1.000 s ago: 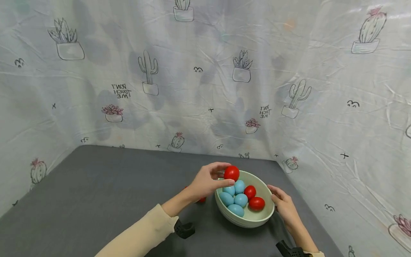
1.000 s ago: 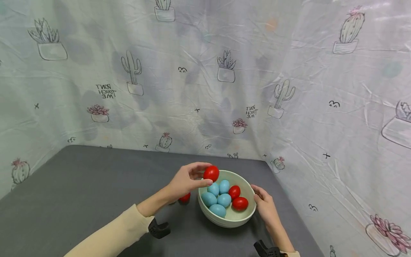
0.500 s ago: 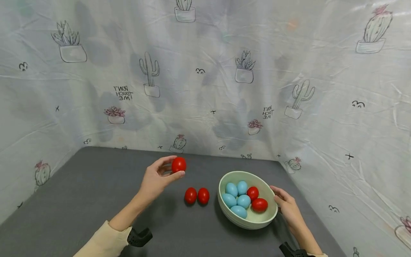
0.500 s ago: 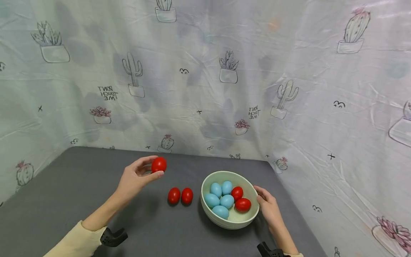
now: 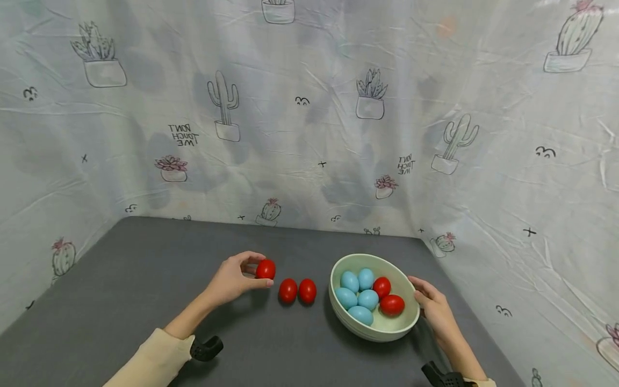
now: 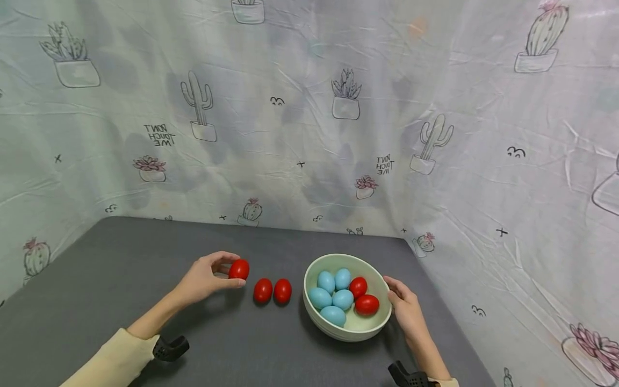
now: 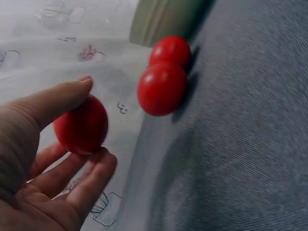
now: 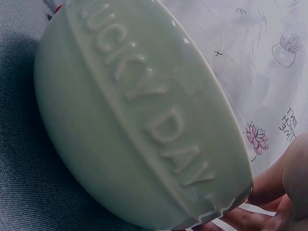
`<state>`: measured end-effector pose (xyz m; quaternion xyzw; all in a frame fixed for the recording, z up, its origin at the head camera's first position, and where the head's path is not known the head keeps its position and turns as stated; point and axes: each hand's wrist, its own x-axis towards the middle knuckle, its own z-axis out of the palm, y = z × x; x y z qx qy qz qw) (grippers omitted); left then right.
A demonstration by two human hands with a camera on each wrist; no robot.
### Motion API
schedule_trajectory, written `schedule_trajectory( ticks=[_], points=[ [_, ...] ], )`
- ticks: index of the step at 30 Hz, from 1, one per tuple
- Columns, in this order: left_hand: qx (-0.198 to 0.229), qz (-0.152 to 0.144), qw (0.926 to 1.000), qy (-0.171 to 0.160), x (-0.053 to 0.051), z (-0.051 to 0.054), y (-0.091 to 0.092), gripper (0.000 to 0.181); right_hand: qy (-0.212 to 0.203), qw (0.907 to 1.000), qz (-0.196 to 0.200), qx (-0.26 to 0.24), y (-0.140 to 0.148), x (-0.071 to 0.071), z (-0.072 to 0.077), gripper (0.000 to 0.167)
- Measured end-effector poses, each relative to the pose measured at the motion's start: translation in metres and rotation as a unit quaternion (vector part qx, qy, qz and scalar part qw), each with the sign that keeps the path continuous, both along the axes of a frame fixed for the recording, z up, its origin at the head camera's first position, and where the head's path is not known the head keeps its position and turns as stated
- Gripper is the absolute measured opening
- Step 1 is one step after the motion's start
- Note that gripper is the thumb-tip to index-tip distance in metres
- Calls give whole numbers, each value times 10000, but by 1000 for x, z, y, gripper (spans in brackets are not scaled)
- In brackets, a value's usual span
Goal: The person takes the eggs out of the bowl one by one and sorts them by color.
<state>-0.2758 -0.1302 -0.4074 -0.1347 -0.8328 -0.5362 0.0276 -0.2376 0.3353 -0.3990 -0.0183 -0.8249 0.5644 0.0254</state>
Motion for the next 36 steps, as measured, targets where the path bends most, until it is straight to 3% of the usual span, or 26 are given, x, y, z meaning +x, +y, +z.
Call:
schedule_trajectory(
  ticks=[13, 24, 30, 36],
  points=[
    [-765, -174, 9966, 238, 0, -22, 9, 63, -44, 10000, 5, -38, 0, 0, 0, 41],
    [-890, -87, 9958, 174, 2, -25, 13, 63, 87, 9999, -35, 45, -1, 0, -3, 40],
    [-966, -46, 9952, 146, 4, -30, 16, 64, -71, 9999, -89, -4, -1, 1, -2, 41],
    [-996, -27, 9948, 219, 5, -26, 19, 64, 2, 10000, -69, -16, -1, -1, 0, 41]
  ],
)
